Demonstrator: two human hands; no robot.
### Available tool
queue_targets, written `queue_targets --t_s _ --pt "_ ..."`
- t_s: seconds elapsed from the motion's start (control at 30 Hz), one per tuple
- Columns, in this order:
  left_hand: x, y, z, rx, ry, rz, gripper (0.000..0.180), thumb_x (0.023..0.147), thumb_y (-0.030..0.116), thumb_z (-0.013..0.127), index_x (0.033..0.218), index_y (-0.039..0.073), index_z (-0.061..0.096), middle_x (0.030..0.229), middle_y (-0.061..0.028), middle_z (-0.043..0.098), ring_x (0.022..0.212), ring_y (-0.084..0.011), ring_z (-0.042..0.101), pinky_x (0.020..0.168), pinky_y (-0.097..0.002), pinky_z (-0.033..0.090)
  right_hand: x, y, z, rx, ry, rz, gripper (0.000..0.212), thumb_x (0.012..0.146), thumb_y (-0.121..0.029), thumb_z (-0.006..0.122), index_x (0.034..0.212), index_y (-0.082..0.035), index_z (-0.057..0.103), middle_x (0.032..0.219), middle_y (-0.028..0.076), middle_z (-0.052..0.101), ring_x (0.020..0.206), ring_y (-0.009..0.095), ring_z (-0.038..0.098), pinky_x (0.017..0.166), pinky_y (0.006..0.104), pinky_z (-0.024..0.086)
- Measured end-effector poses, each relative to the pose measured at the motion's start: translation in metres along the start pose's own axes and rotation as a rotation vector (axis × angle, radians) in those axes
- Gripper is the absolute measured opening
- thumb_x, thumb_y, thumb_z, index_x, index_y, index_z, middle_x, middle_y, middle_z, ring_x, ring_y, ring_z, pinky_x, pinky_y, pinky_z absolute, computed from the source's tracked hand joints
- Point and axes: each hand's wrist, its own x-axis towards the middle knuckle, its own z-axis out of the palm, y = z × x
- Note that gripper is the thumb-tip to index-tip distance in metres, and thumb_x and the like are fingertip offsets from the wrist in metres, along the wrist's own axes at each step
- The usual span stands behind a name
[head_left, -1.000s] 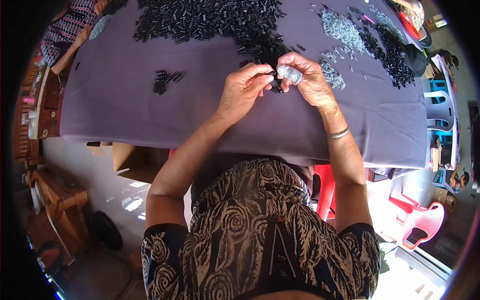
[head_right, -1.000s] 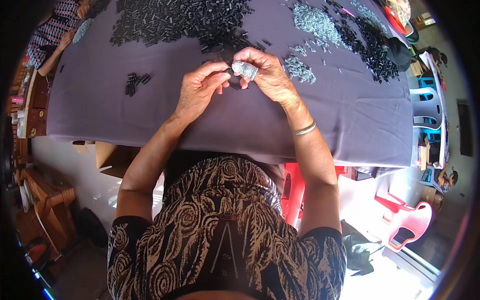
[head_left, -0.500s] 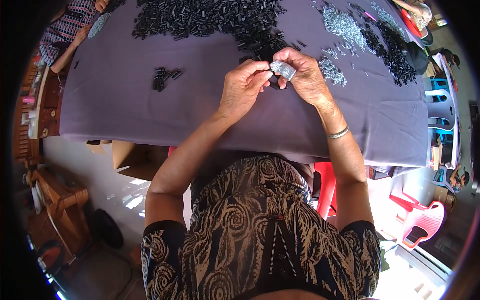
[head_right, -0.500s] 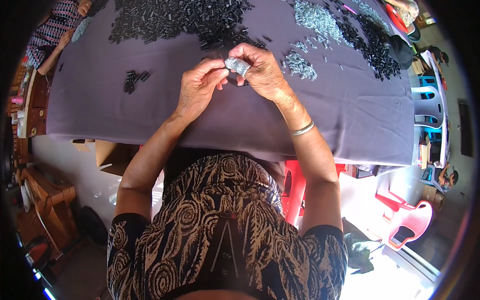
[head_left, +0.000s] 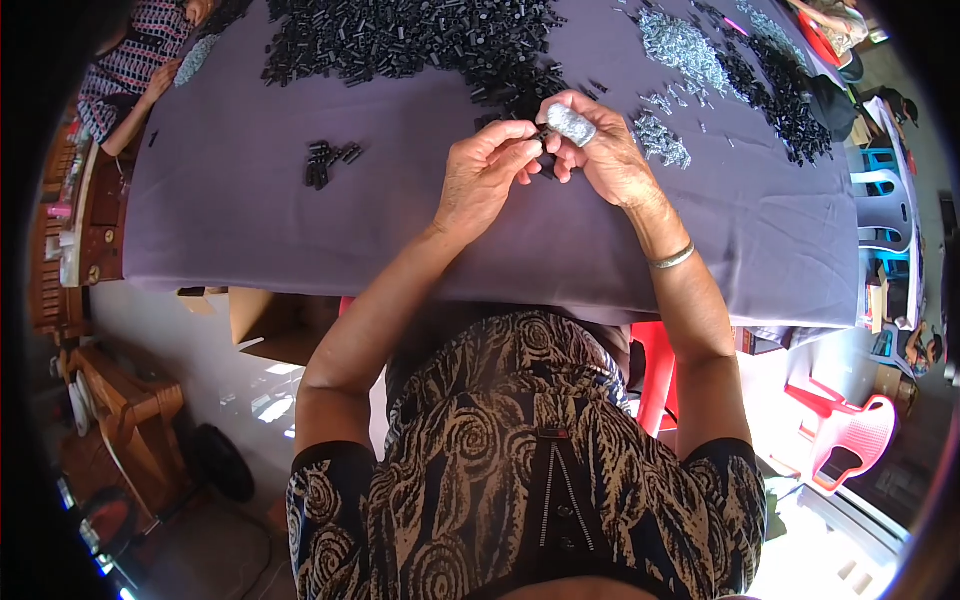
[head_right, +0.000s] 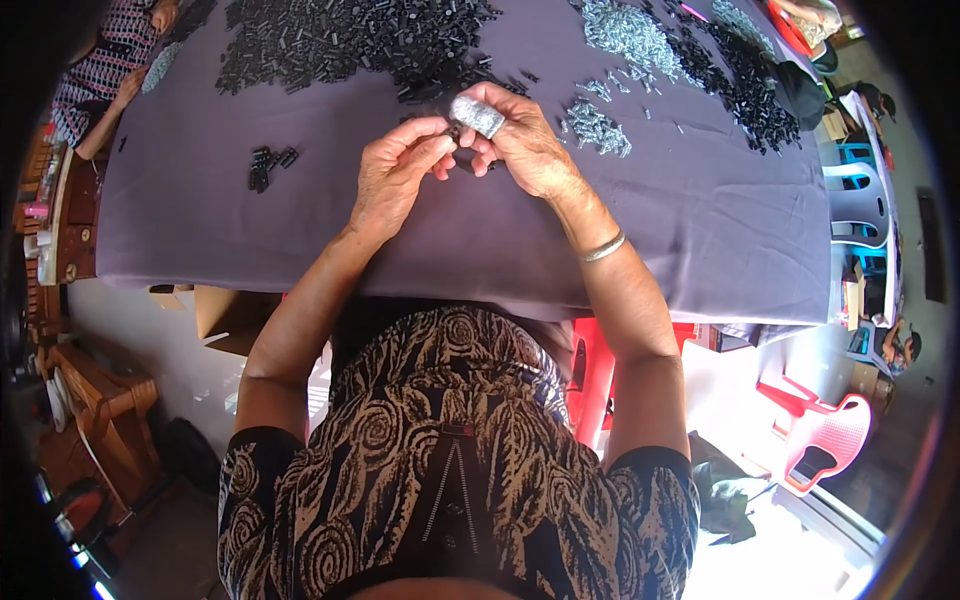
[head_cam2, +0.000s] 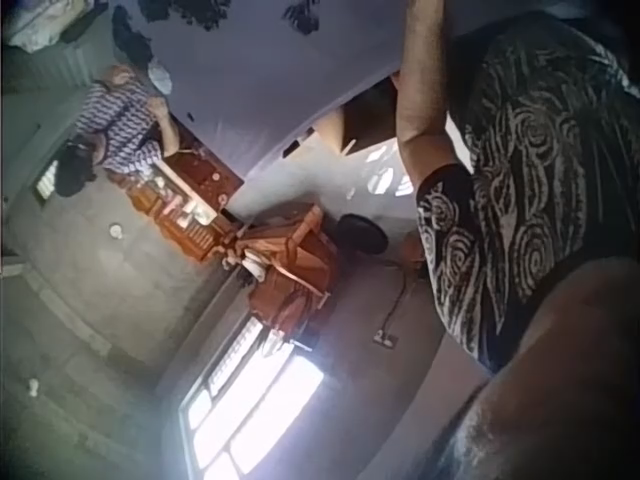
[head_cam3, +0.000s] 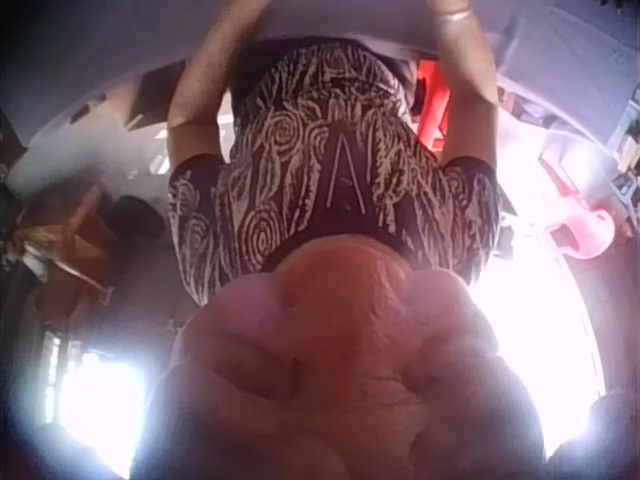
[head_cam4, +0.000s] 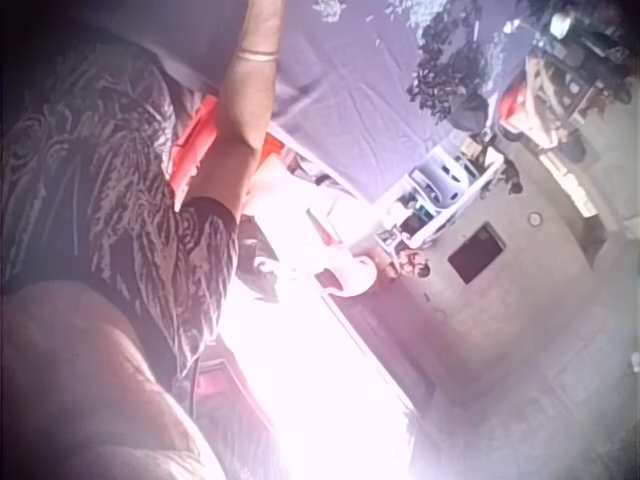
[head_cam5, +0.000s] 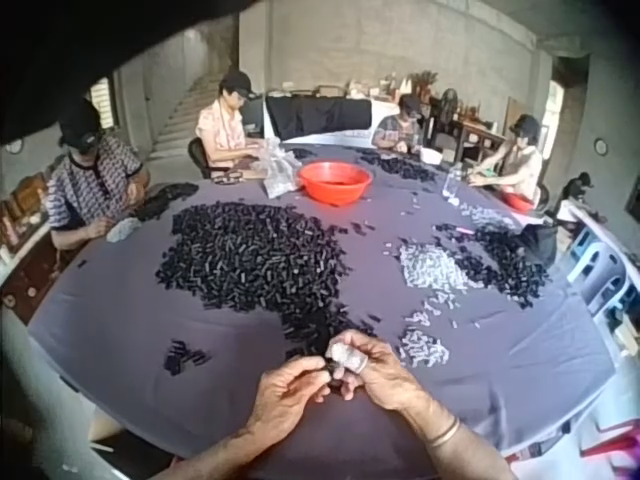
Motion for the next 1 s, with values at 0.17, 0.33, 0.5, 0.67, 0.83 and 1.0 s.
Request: queue_targets --t_s 0.17,0.33,0.5,0.67,0.83,1.0 --pt "0.000 0.002 -0.001 -0.065 0.024 0.044 0.021 0.086 0.007 0.062 0.104 -0.002 0.061 0.093 -0.0050 0.060 0.080 -0.0117 0.057 0.068 -0.0265 0.047 -0.005 -0.001 -0.003 -0.025 0.024 0.077 0.059 0.086 -0.062 0.043 0.088 -0.004 0.054 0.069 0.001 0.051 0.054 0.009 0.045 0.040 0.0230 0.038" --pt "0.000 0.000 0.003 -0.050 0.027 0.142 0.017 0.085 0.006 0.063 0.100 -0.001 0.063 0.099 -0.0027 0.055 0.087 -0.0105 0.055 0.076 -0.0248 0.045 -0.005 0.007 0.001 0.088 -0.149 0.235 0.074 0.081 -0.074 0.032 0.083 -0.003 0.053 0.071 0.004 0.051 0.058 0.010 0.047 0.033 0.0235 0.033" --pt "-0.003 0.007 0.008 -0.064 0.012 0.137 0.014 0.083 0.004 0.063 0.097 0.000 0.065 0.100 -0.0019 0.053 0.089 -0.0101 0.053 0.082 -0.0228 0.043 -0.009 0.012 -0.002 0.153 -0.218 0.270 0.060 0.085 -0.065 0.040 0.083 -0.006 0.053 0.068 0.000 0.044 0.053 0.007 0.032 0.039 0.0199 0.023" --pt "-0.009 0.010 0.017 -0.264 -0.021 0.009 0.016 0.082 0.003 0.064 0.098 -0.001 0.065 0.103 -0.0012 0.053 0.093 -0.0101 0.054 0.083 -0.0231 0.043 -0.012 0.008 0.009 0.430 -0.380 0.329 0.043 0.085 -0.053 0.049 0.092 -0.011 0.055 0.057 -0.009 0.023 0.048 0.004 0.020 0.041 0.0197 0.016" --pt "-0.011 0.019 0.015 -0.222 -0.114 0.116 0.026 0.085 0.003 0.056 0.110 0.002 0.059 0.105 -0.0011 0.053 0.098 -0.0103 0.051 0.090 -0.0261 0.039 -0.018 0.005 0.021 0.505 -0.263 0.374 0.039 0.082 -0.053 0.052 0.083 -0.015 0.054 0.055 -0.010 0.024 0.046 0.004 0.022 0.040 0.0202 0.015" --pt "-0.014 0.023 0.026 -0.095 -0.126 0.115 0.016 0.083 0.007 0.062 0.098 0.002 0.064 0.093 -0.0008 0.058 0.084 -0.0048 0.051 0.074 -0.0200 0.041 -0.028 0.028 0.038 0.667 -0.189 0.433 0.036 0.080 -0.053 0.056 0.081 -0.017 0.055 0.053 -0.008 0.034 0.042 0.006 0.030 0.038 0.0208 0.021"
